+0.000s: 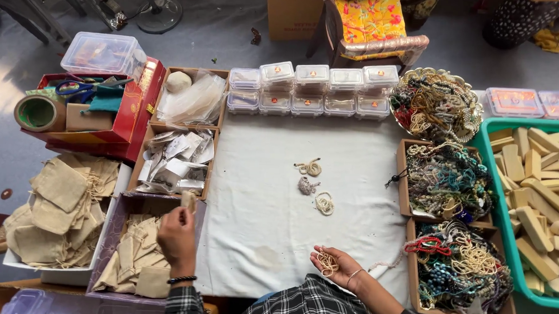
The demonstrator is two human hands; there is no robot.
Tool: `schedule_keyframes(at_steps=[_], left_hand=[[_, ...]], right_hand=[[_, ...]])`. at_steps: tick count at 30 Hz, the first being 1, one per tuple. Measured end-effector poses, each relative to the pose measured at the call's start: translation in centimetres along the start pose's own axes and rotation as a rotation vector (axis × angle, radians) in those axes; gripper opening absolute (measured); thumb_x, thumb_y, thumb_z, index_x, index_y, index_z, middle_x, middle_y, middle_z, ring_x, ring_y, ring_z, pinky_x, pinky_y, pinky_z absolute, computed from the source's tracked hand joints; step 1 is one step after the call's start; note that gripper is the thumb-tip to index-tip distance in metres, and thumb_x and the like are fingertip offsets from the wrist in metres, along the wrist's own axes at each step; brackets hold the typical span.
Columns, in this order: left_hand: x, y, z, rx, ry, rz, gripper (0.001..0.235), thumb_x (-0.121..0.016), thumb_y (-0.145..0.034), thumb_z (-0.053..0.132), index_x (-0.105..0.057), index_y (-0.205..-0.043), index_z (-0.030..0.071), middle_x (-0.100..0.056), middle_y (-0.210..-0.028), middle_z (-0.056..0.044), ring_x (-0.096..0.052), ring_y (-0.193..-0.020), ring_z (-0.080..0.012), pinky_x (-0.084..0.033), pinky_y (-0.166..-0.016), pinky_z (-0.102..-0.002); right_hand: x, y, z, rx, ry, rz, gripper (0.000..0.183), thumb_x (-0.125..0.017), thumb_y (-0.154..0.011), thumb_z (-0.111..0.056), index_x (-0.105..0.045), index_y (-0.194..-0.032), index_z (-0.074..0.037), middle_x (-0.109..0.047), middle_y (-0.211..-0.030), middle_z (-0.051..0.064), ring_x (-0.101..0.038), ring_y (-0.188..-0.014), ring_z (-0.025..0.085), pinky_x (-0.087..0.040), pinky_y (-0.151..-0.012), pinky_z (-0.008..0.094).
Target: The person sits at a table and packs various jewelry items, including beaded necklaces and bracelets, into small plastic containers and cloth pouches. They handle the items by hand, placing them into containers and arranging them on the table.
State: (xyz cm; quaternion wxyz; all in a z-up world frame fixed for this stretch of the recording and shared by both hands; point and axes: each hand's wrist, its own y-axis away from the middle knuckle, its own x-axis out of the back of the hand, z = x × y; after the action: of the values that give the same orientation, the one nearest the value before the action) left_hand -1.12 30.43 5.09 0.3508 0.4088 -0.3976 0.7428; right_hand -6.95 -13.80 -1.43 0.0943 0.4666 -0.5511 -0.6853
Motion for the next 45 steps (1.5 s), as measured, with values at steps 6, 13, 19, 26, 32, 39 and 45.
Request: schedule_keyframes(at_steps=[6,13,19,26,32,39,45], left_hand=[[0.2,7.5,14.2,-0.207,0.471,-0.324,0.017,-0.076,-0.085,0.011,-0.075,-0.102,0.007,-0.076,-0.094,-0.009,-0.075,-0.078,-0.0197,-0.063,-0.070,-0.030],[0.2,10.9,20.7,-0.318,0.582,-0.434,0.007,-0.075,-0.086,0.010,-0.070,-0.091,0.006,-0.070,-0.082,-0.011,-0.070,-0.070,-0.0281,-0.056,-0.061,-0.038],[-1.0,11.9,22.1,-0.304,0.653,-0.484,0.009,-0.076,-0.086,0.014,-0.071,-0.089,0.006,-0.070,-0.080,-0.010,-0.070,-0.068,-0.0275,-0.056,-0.060,-0.038],[-2.7,13.2,22.1,-0.092,0.692,-0.591,0.011,-0.077,-0.082,0.011,-0.078,-0.091,0.004,-0.075,-0.086,-0.012,-0.076,-0.073,-0.0241,-0.060,-0.066,-0.033],[-3.9,13.2,21.7,0.052,0.770,-0.636,0.014,-0.076,-0.084,0.012,-0.079,-0.094,0.003,-0.078,-0.086,-0.011,-0.078,-0.073,-0.0188,-0.062,-0.065,-0.029],[-5.3,13.9,21.0,0.231,0.903,-0.738,0.015,-0.076,-0.086,0.012,-0.080,-0.097,0.003,-0.080,-0.081,-0.006,-0.077,-0.072,-0.0118,-0.062,-0.066,-0.025],[-5.3,14.0,20.3,0.134,0.943,-0.790,0.017,-0.077,-0.087,0.016,-0.081,-0.098,0.003,-0.078,-0.091,-0.006,-0.076,-0.077,-0.0113,-0.061,-0.067,-0.026]], right_hand=[[-5.8,3.9,-0.6,-0.011,0.080,-0.268,0.037,-0.062,-0.095,-0.002,-0.060,-0.131,0.009,-0.066,-0.118,0.019,-0.070,-0.107,0.024,-0.062,-0.084,0.025],[-7.0,3.7,-0.8,0.047,-0.025,-0.334,0.036,-0.060,-0.097,-0.001,-0.056,-0.129,0.014,-0.065,-0.120,0.022,-0.067,-0.109,0.025,-0.063,-0.085,0.025],[-3.2,-0.3,-1.4,0.107,-0.009,-0.227,0.034,-0.052,-0.098,-0.007,-0.057,-0.124,0.014,-0.067,-0.118,0.024,-0.070,-0.108,0.029,-0.060,-0.089,0.031],[-3.5,-0.1,-2.2,0.111,0.056,-0.211,0.026,-0.050,-0.099,-0.008,-0.058,-0.113,0.013,-0.066,-0.112,0.021,-0.067,-0.103,0.026,-0.056,-0.098,0.040],[-4.2,1.7,-2.0,0.466,0.904,0.012,0.044,-0.061,-0.091,-0.002,-0.064,-0.135,-0.002,-0.073,-0.127,0.014,-0.070,-0.111,0.017,-0.056,-0.097,0.028],[-8.7,8.6,-1.1,1.193,1.885,0.216,0.043,-0.091,-0.069,-0.021,-0.078,-0.109,-0.017,-0.067,-0.116,0.001,-0.060,-0.109,0.025,-0.051,-0.094,0.035],[-5.9,6.8,0.2,1.358,1.750,0.117,0.047,-0.087,-0.070,-0.014,-0.076,-0.115,-0.021,-0.064,-0.123,-0.001,-0.062,-0.110,0.025,-0.052,-0.094,0.038]])
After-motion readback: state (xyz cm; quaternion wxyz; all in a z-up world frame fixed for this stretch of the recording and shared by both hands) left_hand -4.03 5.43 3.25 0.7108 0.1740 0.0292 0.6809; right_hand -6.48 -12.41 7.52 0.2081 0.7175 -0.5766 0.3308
